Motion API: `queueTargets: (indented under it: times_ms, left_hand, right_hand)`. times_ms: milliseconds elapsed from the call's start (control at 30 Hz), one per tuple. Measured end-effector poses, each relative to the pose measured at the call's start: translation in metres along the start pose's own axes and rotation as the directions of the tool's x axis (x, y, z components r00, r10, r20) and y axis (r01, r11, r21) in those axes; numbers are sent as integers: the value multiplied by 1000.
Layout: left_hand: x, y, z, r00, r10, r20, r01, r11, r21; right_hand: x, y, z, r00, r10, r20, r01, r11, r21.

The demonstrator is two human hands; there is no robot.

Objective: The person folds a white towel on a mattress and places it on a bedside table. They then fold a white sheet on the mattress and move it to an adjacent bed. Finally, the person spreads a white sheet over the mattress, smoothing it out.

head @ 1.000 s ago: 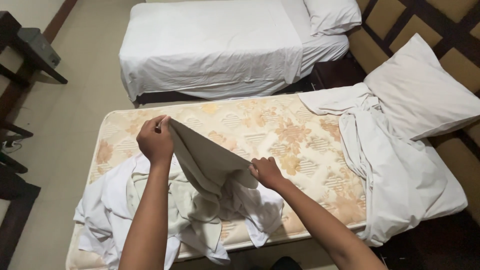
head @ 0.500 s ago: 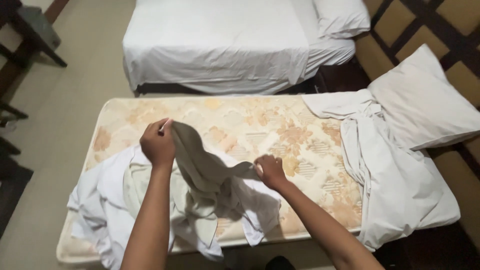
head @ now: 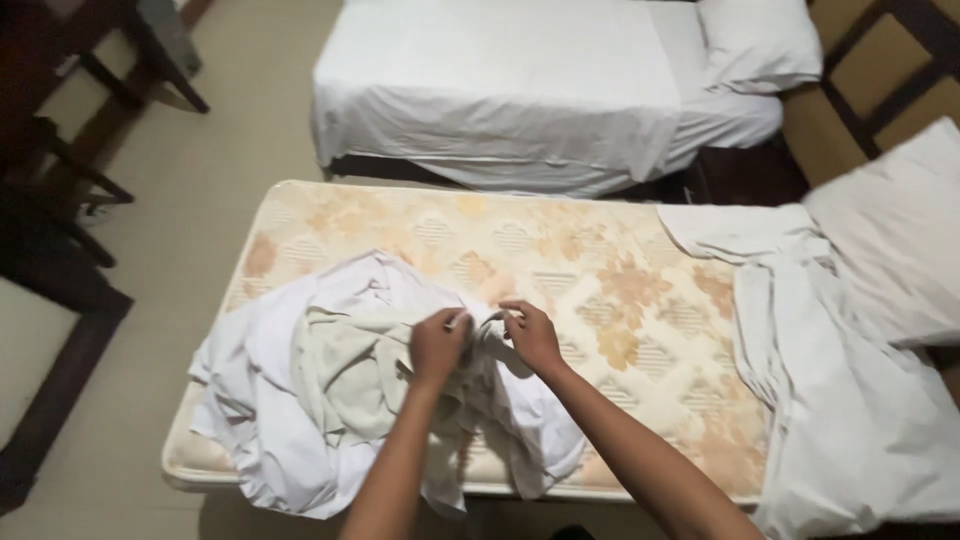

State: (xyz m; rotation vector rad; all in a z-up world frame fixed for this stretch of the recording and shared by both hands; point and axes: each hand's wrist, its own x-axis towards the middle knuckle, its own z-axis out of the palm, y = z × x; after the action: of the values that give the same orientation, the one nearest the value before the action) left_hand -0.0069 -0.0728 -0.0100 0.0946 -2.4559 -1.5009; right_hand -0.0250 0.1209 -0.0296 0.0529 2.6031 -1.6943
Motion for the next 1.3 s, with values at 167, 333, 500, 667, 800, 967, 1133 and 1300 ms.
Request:
queueTargets:
  times_ms: [167,333,500,667,800,967,1133,1300]
  left_hand:
    - [-8,16,3,999,-13,29,15,998,-56]
    - [-1,15,-8,1000,3,15,-2,999,-48]
    - [17,48,-22,1000,15,10,-16,999,37]
    - [33,62,-20,999,37,19,-38,998,43]
    - [43,66,-16,993,113,-44,-111,992,52]
    - [49,75,-10,987,162,-5,-162,987,17]
    - [38,75,6,975,204,91,-197,977,-74]
    - [23,67,14,973,195,120,-173,970,-172]
  right_hand:
    - [10,-6,15,992,-128,20,127,991,47]
    - [3,-26,4,955,-278,106,290,949,-122]
    - [4,-58,-6,904,-365,221,425,731,-533]
    - [16,-54,-13,804,-579,131,562,670,-485]
    - [13,-64,-24,642,-722,258,745,509,-430]
    - [13,-57,-34,812,-518,268,580,672,-459]
    - [14,-54,-42,908,-417,-22,362,812,-458]
    - [1,-56,-47,896,-434,-95,348,819,-457]
